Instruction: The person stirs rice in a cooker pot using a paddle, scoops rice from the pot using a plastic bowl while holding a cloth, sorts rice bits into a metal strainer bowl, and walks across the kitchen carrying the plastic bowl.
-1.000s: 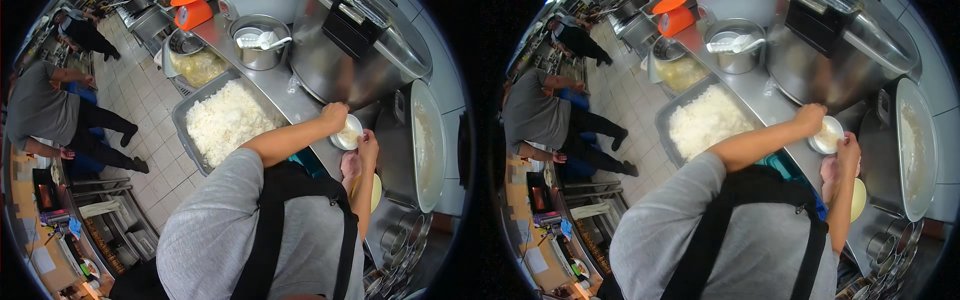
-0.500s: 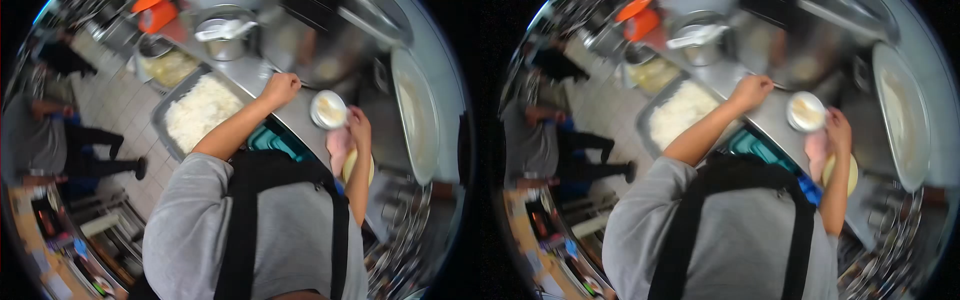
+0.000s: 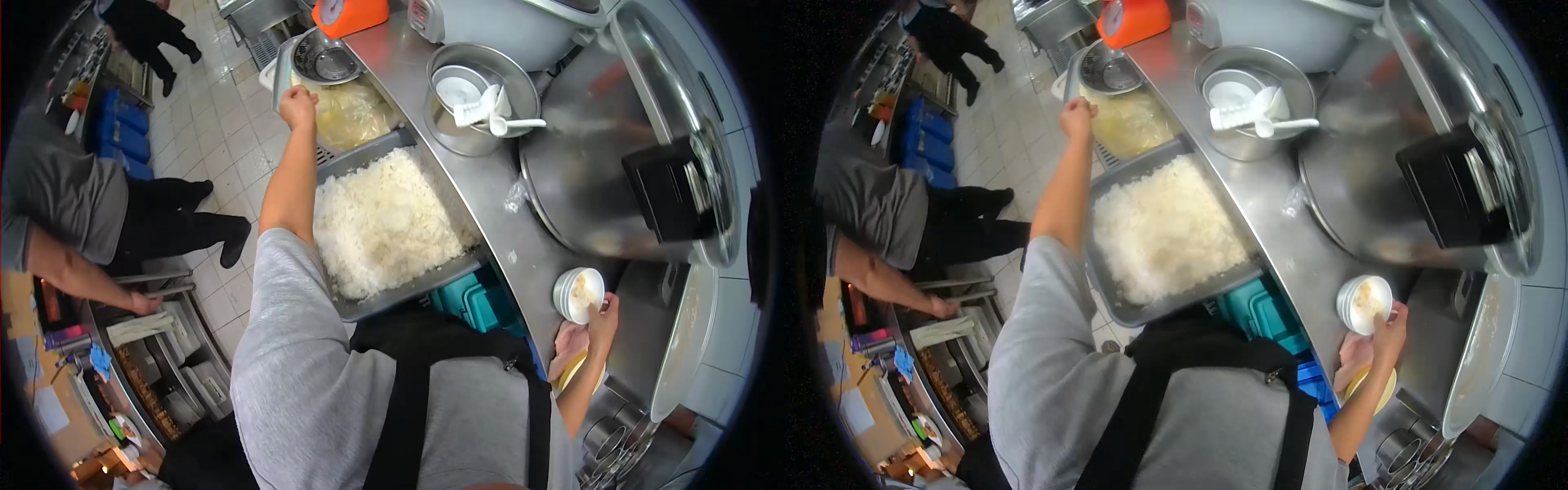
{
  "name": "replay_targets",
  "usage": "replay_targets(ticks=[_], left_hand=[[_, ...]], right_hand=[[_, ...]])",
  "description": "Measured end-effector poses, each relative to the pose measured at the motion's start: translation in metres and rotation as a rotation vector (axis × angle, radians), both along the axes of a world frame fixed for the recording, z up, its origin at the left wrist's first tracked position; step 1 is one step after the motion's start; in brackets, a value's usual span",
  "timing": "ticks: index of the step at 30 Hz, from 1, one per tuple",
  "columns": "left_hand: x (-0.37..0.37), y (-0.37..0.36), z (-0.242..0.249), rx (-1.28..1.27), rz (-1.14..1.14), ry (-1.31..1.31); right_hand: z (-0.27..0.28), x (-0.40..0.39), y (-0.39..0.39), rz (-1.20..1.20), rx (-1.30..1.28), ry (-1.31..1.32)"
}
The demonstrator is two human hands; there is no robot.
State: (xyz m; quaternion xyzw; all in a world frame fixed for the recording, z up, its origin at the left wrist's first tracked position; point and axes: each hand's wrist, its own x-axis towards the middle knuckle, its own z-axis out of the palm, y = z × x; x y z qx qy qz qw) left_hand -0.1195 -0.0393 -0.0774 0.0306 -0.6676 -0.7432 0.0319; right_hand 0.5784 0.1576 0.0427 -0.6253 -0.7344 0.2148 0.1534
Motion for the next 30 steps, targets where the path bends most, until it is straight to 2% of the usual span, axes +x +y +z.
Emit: replay_targets(ticks=[4, 6, 7, 10, 13, 14, 16, 18, 19, 20, 21, 22, 23, 25, 27, 29, 30], left_hand=[[-0.055, 0.027, -0.029, -0.024, -0.03, -0.176], [-0.069, 0.041, -0.04, -0.341, -0.088, -0.244], [-0.079, 0.05, -0.052, -0.095, -0.074, -0.391], [-0.078, 0.065, -0.059, -0.107, -0.045, -0.301], [-0.062, 0.08, -0.042, -0.097, 0.055, -0.343], [-0.067, 0.081, -0.051, -0.101, 0.046, -0.347], [-0.091, 0.081, -0.079, 0.182, -0.161, -0.43], [-0.119, 0.081, -0.116, 0.187, -0.139, -0.519], [-0.111, 0.072, -0.114, 0.269, -0.152, -0.383], [-0.114, 0.058, -0.116, 0.257, -0.21, -0.4], [-0.119, 0.039, -0.12, 0.252, -0.225, -0.389], [-0.125, 0.019, -0.125, 0.25, -0.251, -0.382], [-0.128, 0.0, -0.127, 0.25, -0.286, -0.378], [-0.101, -0.044, -0.102, 0.027, -0.291, -0.274], [-0.075, -0.076, -0.076, -0.094, -0.175, -0.311], [-0.021, -0.113, -0.041, -0.075, -0.1, -0.322], [-0.001, -0.134, -0.037, -0.035, -0.151, -0.303]], right_hand=[[0.004, -0.008, 0.001, -0.14, 0.004, -0.179], [0.0, 0.004, 0.001, -0.14, 0.028, -0.204], [-0.003, 0.007, 0.003, -0.127, 0.051, -0.215], [0.015, -0.02, -0.013, -0.253, 0.039, -0.287], [0.011, -0.016, -0.018, -0.173, 0.147, -0.284], [0.013, -0.015, -0.02, -0.182, 0.144, -0.29], [0.019, -0.011, -0.023, -0.258, -0.145, 0.029], [0.007, 0.007, -0.02, -0.224, -0.161, 0.118], [-0.002, 0.017, -0.021, -0.18, -0.165, 0.212], [-0.009, 0.02, -0.02, -0.099, -0.131, 0.259], [-0.019, 0.032, -0.012, -0.013, -0.067, 0.164], [-0.018, 0.025, -0.012, -0.107, -0.066, 0.055], [-0.043, 0.045, -0.005, -0.118, 0.169, -0.227], [-0.018, 0.009, -0.013, -0.135, 0.228, -0.386], [-0.002, -0.012, -0.017, -0.201, 0.19, -0.375], [0.007, -0.025, -0.017, -0.332, 0.067, -0.328], [0.01, -0.026, -0.019, -0.307, 0.078, -0.338]])
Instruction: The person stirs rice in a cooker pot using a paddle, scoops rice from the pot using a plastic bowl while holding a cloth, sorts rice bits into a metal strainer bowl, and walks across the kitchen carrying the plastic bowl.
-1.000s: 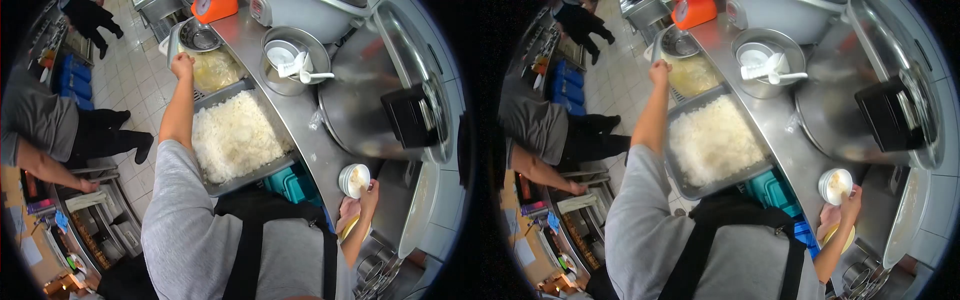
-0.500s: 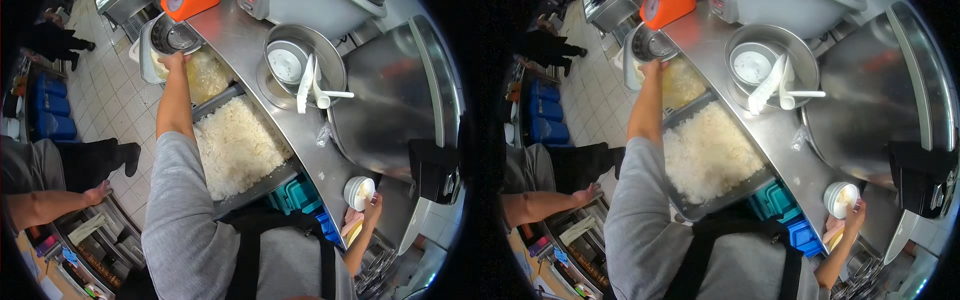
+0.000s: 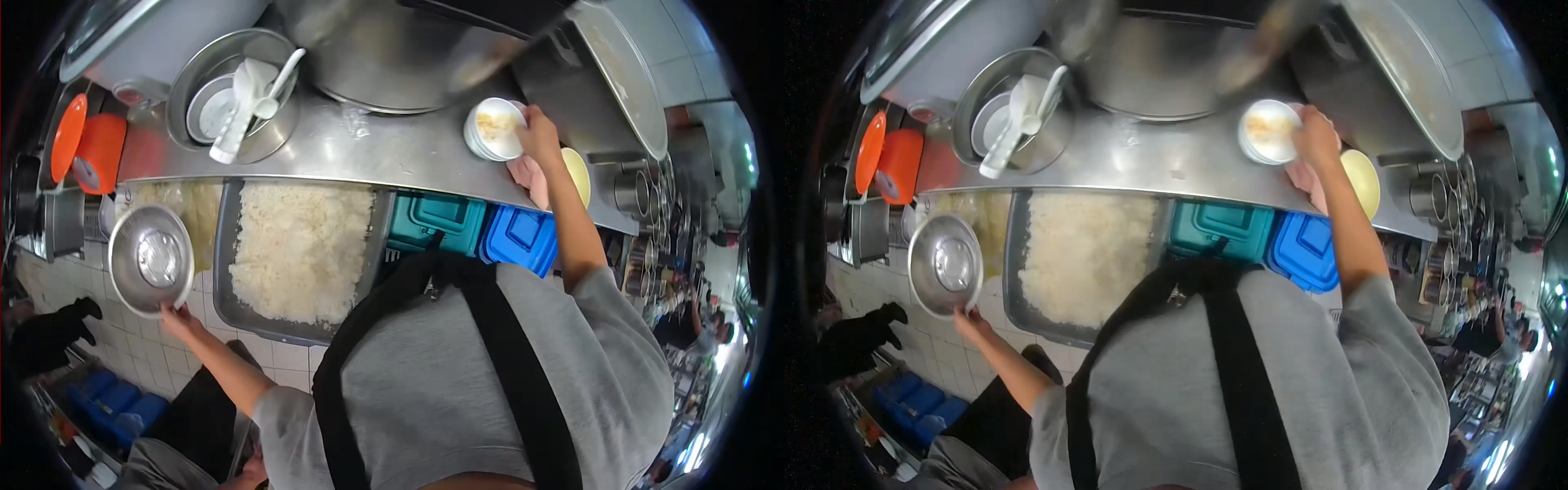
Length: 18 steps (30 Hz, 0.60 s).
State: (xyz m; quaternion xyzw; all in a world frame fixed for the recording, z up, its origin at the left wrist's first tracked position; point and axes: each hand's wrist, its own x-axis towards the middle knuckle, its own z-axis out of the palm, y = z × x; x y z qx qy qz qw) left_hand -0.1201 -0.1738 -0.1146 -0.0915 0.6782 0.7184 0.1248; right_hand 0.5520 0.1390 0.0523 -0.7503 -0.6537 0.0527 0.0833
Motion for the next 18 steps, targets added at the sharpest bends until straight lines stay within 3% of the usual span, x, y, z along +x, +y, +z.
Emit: replay_targets(ticks=[2, 5, 9, 10, 14, 18], left_hand=[[0.023, -0.046, -0.009, -0.056, -0.034, -0.16], [0.076, -0.092, -0.012, 0.057, -0.29, -0.207], [0.182, -0.055, 0.05, 0.022, -0.478, -0.287], [0.212, -0.036, 0.071, 0.071, -0.547, -0.259], [0.26, 0.004, 0.075, 0.098, -0.737, -0.222], [0.294, 0.024, 0.09, 0.058, -0.75, -0.225]], right_hand=[[-0.001, 0.001, 0.001, 0.015, 0.019, -0.014], [-0.005, 0.009, 0.006, 0.014, -0.027, 0.007], [0.005, 0.004, 0.004, 0.093, -0.082, 0.053], [0.008, 0.002, 0.0, 0.193, 0.043, 0.061], [0.046, -0.015, -0.03, 0.383, 0.286, 0.052], [0.043, -0.003, -0.053, 0.563, 0.198, 0.023]])
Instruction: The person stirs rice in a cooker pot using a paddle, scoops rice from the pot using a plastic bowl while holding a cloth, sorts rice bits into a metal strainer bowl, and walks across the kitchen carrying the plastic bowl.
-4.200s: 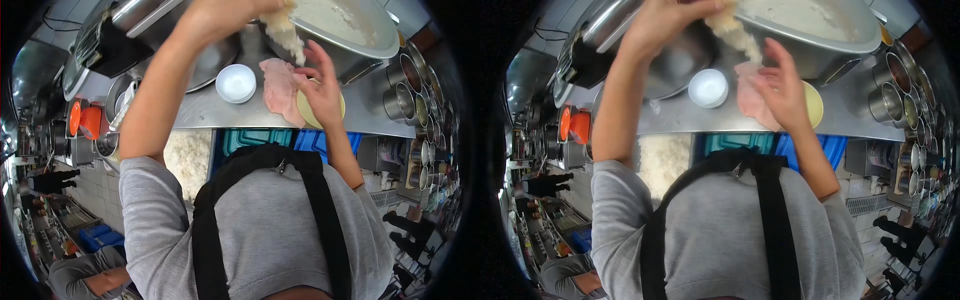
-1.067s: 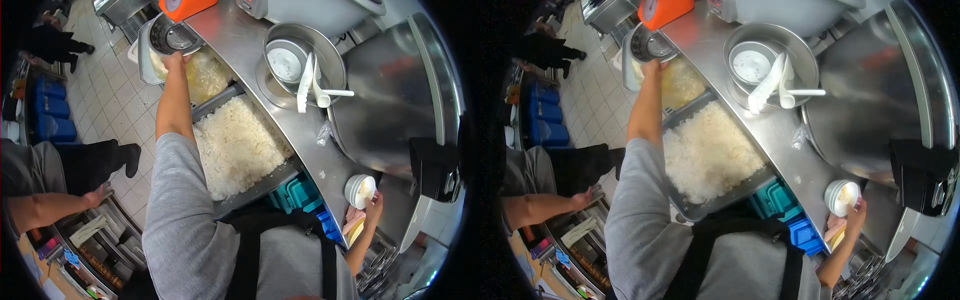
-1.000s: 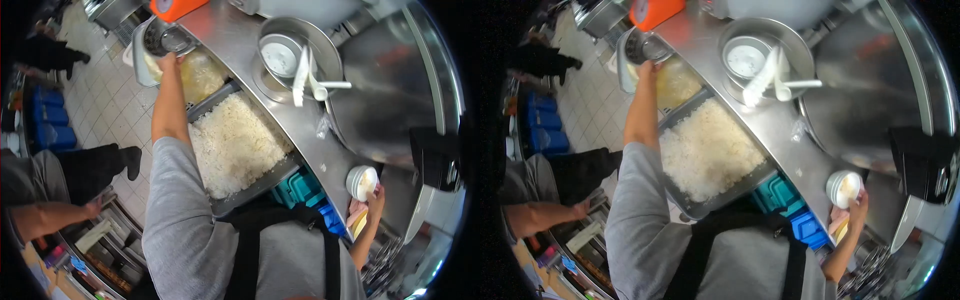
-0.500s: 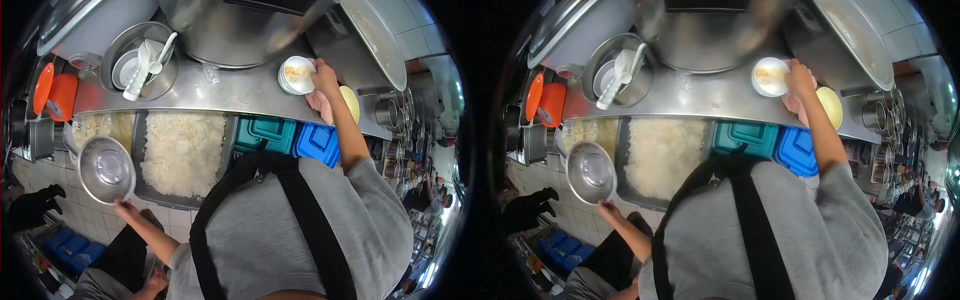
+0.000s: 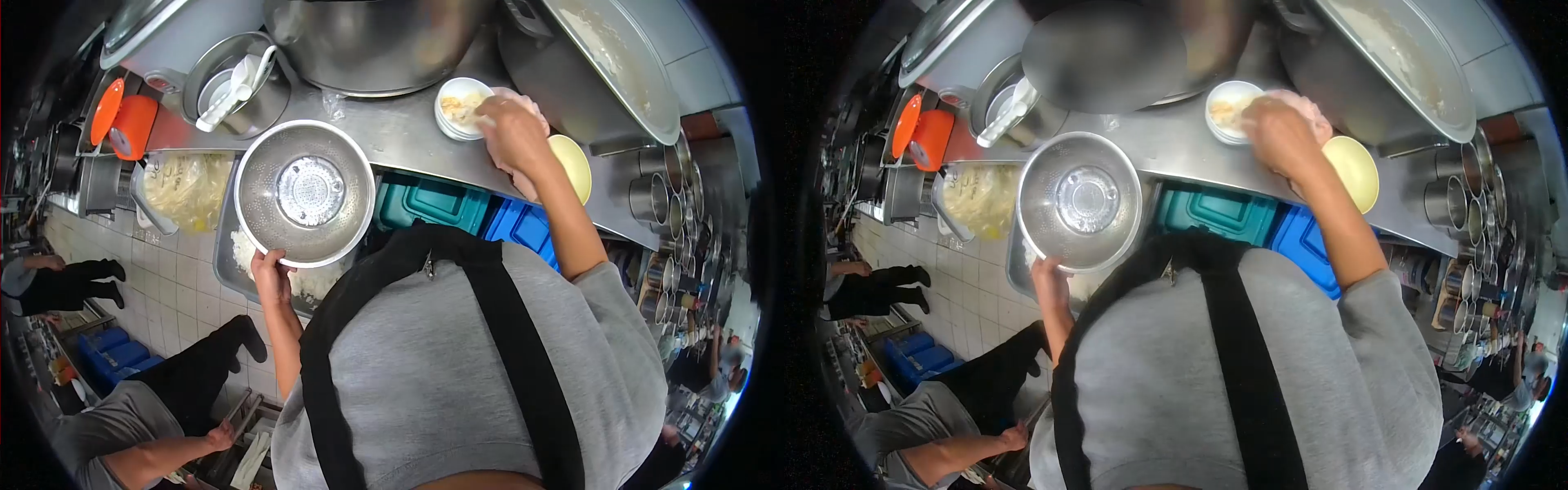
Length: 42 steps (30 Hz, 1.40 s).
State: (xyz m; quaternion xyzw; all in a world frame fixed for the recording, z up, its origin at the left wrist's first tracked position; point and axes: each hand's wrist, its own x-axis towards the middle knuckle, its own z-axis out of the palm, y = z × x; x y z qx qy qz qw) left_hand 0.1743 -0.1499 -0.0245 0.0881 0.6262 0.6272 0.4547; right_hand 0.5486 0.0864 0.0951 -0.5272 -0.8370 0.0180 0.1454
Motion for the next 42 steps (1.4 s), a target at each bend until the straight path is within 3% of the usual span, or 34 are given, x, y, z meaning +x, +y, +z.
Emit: replay_targets(ticks=[2, 5, 12, 23, 28, 30, 31, 32, 34, 36, 40, 42], left_hand=[[0.009, 0.003, 0.004, 0.0, -0.007, -0.011], [0.016, 0.0, 0.011, 0.001, 0.001, 0.004], [0.033, -0.008, 0.016, -0.012, 0.018, 0.063], [0.05, 0.001, 0.038, -0.024, -0.001, 0.111], [0.063, 0.011, 0.05, 0.009, -0.025, 0.16], [0.068, 0.014, 0.053, -0.02, -0.078, 0.223], [0.066, 0.016, 0.048, -0.03, -0.096, 0.217], [0.072, 0.02, 0.052, 0.008, -0.082, 0.207], [0.079, 0.024, 0.057, -0.012, -0.101, 0.209], [0.086, 0.028, 0.061, -0.005, -0.096, 0.194], [0.091, 0.027, 0.065, 0.034, -0.094, 0.147], [0.088, 0.025, 0.062, 0.007, -0.066, 0.123]], right_hand=[[-0.016, 0.003, -0.006, 0.254, -0.053, -0.097], [-0.03, 0.006, -0.008, 0.326, -0.006, -0.154], [-0.039, 0.01, -0.001, 0.347, -0.064, -0.201], [-0.045, 0.013, 0.018, 0.47, 0.165, -0.066], [-0.002, -0.006, -0.014, 0.521, 0.206, 0.018], [0.019, -0.025, -0.034, 0.551, -0.03, 0.387], [0.028, -0.034, -0.04, 0.54, -0.283, 0.455], [0.022, -0.045, -0.04, 0.543, -0.287, 0.456], [0.0, -0.069, -0.038, 0.504, -1.039, 0.874], [-0.008, -0.094, -0.048, 0.315, -1.443, 1.262], [-0.019, -0.112, -0.048, 0.074, -1.647, 1.512], [-0.025, -0.102, -0.036, 0.222, -1.648, 1.563]])
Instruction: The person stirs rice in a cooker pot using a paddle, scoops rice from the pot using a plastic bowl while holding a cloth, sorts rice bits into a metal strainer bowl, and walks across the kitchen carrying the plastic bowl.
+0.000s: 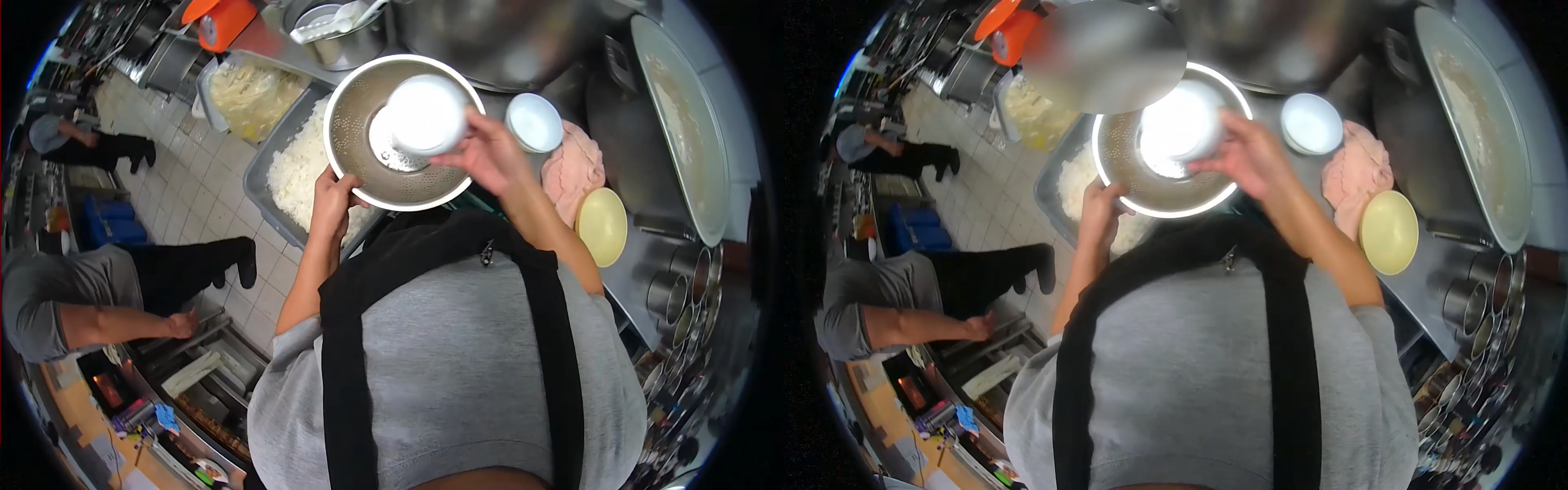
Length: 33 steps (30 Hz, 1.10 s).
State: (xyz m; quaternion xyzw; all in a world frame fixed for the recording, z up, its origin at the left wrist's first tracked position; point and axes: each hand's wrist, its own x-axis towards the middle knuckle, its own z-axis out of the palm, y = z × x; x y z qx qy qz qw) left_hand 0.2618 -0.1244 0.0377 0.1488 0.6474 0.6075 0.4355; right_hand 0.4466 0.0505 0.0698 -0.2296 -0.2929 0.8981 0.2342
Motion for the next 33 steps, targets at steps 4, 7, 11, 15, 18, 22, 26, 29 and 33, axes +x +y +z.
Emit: replay_targets(ticks=[4, 7, 11, 15, 18, 22, 26, 29, 33], left_hand=[[-0.021, -0.015, -0.01, -0.008, 0.069, -0.049], [-0.049, -0.035, -0.019, -0.04, 0.214, -0.081], [-0.083, -0.052, -0.038, -0.074, 0.369, -0.033], [-0.094, -0.043, -0.04, -0.032, 0.282, -0.078], [-0.093, -0.034, -0.046, -0.035, 0.273, -0.095], [-0.099, -0.03, -0.046, -0.025, 0.264, -0.112], [-0.096, -0.029, -0.042, -0.057, 0.263, -0.111], [-0.093, -0.029, -0.041, -0.024, 0.269, -0.102], [-0.086, -0.024, -0.029, -0.049, 0.241, -0.063]], right_hand=[[0.025, 0.04, 0.018, -0.188, 0.299, -0.011], [0.03, 0.075, 0.029, -0.286, 0.606, -0.176], [0.027, 0.089, 0.019, -0.533, 1.777, -1.152], [-0.002, 0.102, 0.035, -0.439, 1.859, -1.188], [-0.025, 0.108, 0.04, -0.443, 1.855, -1.215], [-0.031, 0.099, 0.035, -0.345, 1.89, -1.273], [-0.006, 0.061, 0.023, -0.394, 2.109, -1.261], [-0.022, 0.02, 0.015, -0.244, 2.018, -1.081], [-0.065, -0.027, 0.026, 0.015, 1.778, -1.061]])
